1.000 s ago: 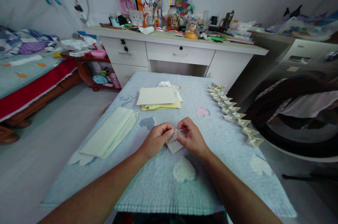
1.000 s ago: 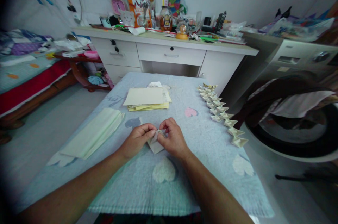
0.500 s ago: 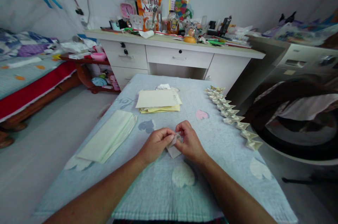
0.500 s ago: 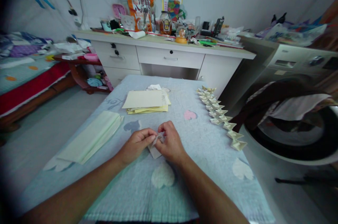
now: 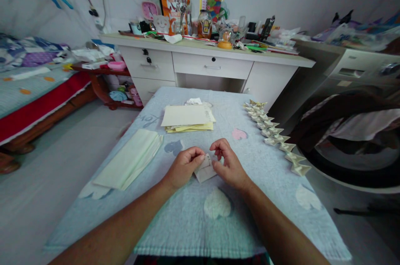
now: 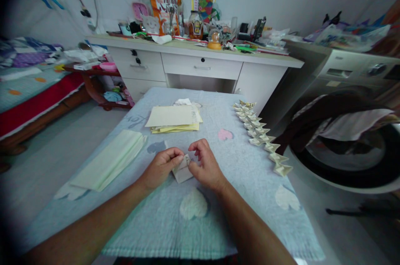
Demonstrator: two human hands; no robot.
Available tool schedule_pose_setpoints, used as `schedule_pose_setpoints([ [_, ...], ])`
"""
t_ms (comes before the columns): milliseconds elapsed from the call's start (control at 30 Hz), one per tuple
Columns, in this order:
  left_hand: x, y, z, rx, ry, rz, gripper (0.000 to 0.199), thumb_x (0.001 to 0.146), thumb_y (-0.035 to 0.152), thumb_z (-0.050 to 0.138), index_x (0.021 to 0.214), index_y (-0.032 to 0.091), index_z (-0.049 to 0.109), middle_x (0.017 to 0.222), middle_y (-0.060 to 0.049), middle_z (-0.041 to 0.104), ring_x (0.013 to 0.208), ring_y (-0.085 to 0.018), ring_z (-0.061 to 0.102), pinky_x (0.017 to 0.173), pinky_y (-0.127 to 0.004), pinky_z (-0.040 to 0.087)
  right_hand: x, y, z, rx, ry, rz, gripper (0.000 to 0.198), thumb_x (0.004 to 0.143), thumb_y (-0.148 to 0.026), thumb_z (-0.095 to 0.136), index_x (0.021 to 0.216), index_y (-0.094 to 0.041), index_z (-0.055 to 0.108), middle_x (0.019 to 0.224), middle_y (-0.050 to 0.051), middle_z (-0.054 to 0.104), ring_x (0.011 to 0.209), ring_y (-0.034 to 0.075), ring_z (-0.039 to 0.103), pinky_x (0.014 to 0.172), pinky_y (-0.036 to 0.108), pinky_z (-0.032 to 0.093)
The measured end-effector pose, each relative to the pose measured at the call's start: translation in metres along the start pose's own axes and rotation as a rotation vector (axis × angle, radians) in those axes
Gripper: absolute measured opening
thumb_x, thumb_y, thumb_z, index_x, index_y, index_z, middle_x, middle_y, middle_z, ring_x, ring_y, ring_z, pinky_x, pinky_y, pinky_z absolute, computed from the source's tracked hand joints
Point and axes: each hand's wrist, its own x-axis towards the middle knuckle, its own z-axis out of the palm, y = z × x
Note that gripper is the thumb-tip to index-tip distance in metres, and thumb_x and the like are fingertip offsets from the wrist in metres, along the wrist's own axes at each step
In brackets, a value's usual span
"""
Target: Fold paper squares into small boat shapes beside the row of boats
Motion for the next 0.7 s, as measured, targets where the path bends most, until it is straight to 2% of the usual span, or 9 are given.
schedule_pose_setpoints([
  [100, 0.0, -0.0017, -0.0012, 0.017, 0.0, 0.014, 0.022, 0.085, 0.037, 0.057, 0.083, 0.014, 0.058, 0.07, 0.003, 0.052, 0.064, -0.01, 0.047, 0.059, -0.021, 0.038, 0.0015, 0.0002, -0.0012, -0.006, 0.006, 0.004, 0.014, 0.079, -0.013, 0.05, 0.089, -0.019, 0.058, 0.089, 0.002, 0.047, 0.082, 0.016, 0.047, 0.072, 0.028, 0.04],
  [233, -0.0007, -0.0013, -0.0018, 0.046, -0.001, 0.038, 0.022, 0.086, 0.036, 0.056, 0.084, 0.015, 0.059, 0.072, 0.002, 0.054, 0.067, -0.011, 0.048, 0.062, -0.021, 0.039, 0.0024, 0.0011, -0.0001, -0.007, -0.013, 0.009, 0.008, 0.085, -0.018, 0.053, 0.084, -0.019, 0.06, 0.085, 0.002, 0.048, 0.079, 0.015, 0.048, 0.07, 0.027, 0.04],
  [700, -0.0035, 0.0045, -0.0008, 0.142, -0.031, 0.093, 0.02, 0.086, 0.035, 0.056, 0.086, 0.015, 0.062, 0.075, 0.001, 0.058, 0.069, -0.011, 0.052, 0.064, -0.021, 0.042, 0.0028, 0.001, 0.0033, 0.026, 0.005, 0.031, 0.007, 0.078, -0.014, 0.055, 0.073, -0.019, 0.057, 0.077, 0.0, 0.047, 0.07, 0.013, 0.046, 0.063, 0.025, 0.037],
])
